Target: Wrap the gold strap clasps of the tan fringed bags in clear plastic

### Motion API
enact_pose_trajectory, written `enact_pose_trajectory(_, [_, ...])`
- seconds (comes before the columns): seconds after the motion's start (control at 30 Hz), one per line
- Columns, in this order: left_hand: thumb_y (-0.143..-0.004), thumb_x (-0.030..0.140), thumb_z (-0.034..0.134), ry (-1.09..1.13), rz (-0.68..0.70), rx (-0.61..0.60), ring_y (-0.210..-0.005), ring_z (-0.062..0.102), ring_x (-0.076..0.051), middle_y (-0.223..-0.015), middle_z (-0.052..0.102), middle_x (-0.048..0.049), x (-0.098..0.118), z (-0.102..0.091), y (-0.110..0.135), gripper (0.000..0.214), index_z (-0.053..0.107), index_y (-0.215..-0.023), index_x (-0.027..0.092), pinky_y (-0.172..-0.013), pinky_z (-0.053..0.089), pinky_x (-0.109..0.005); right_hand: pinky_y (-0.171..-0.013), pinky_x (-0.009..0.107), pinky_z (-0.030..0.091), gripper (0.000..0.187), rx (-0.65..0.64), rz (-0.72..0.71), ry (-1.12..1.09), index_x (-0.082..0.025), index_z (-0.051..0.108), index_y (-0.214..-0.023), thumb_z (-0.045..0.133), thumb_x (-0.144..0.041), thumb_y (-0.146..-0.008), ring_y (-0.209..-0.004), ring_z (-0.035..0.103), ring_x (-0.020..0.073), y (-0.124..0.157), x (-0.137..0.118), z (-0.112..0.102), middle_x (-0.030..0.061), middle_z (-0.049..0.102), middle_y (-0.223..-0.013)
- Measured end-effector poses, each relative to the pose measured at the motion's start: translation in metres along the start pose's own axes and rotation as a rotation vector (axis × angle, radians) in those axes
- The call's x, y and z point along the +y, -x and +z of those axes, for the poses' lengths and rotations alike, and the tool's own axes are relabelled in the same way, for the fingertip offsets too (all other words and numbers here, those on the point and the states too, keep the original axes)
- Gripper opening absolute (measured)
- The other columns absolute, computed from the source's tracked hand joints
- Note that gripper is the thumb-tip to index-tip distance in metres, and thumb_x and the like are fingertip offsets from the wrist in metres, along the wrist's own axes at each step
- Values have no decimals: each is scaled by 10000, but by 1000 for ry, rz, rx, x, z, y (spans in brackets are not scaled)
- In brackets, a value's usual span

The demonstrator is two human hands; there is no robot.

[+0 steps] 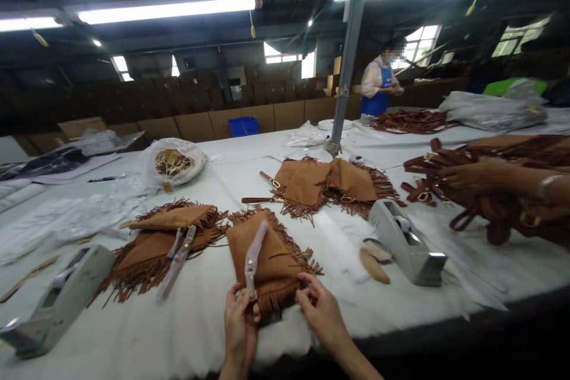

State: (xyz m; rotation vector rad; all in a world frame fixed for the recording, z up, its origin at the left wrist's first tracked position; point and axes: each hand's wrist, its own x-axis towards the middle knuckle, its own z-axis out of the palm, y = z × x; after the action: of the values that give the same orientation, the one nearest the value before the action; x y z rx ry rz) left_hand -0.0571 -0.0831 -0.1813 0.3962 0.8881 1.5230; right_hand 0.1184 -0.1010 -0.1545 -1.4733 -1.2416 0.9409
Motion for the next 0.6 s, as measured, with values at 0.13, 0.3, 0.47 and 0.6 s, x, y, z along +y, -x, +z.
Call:
enact_pose_trajectory(0.13, [-656, 318, 788, -53, 5, -45, -449, 505, -40, -670, 558, 74, 2, 1, 5, 454, 480, -977, 229, -413, 360, -128, -633, 272, 500, 385, -68, -122, 62, -203, 580, -1142, 537, -227, -760, -675, 644, 173, 30, 4, 23, 19, 695, -810])
enact_pose_trajectory(0.3, [-710, 447, 718, -466, 117, -175, -496, 540, -94, -644, 578, 42, 3, 3, 24, 347, 530, -859, 196, -450, 402, -181, -682, 286, 526, 341, 166, -140, 23, -192, 571, -1138, 476, -247, -816, -710, 647, 179, 21, -8, 22, 49, 686, -878])
enact_pose_trajectory(0.47, [-782, 493, 617, -631, 194, -255, -594, 574, -136, -794, 661, -38, -3, -2, 45, 355, 586, -950, 182, -528, 444, -225, -968, 424, 446, 630, 69, -292, 195, -202, 423, -1348, 612, -350, -766, -1181, 511, 282, 12, -10, 8, 139, 529, -1300])
enact_pose_trajectory(0.6, [-779, 468, 616, -579, 223, -317, -769, 629, -196, -928, 675, -81, 1, 0, 52, 389, 572, -1052, 195, -631, 503, -267, -1072, 523, 292, 712, -183, -498, 471, -263, 479, -1336, 717, -337, -670, -1339, 300, 351, 11, -6, 8, 112, 284, -1506])
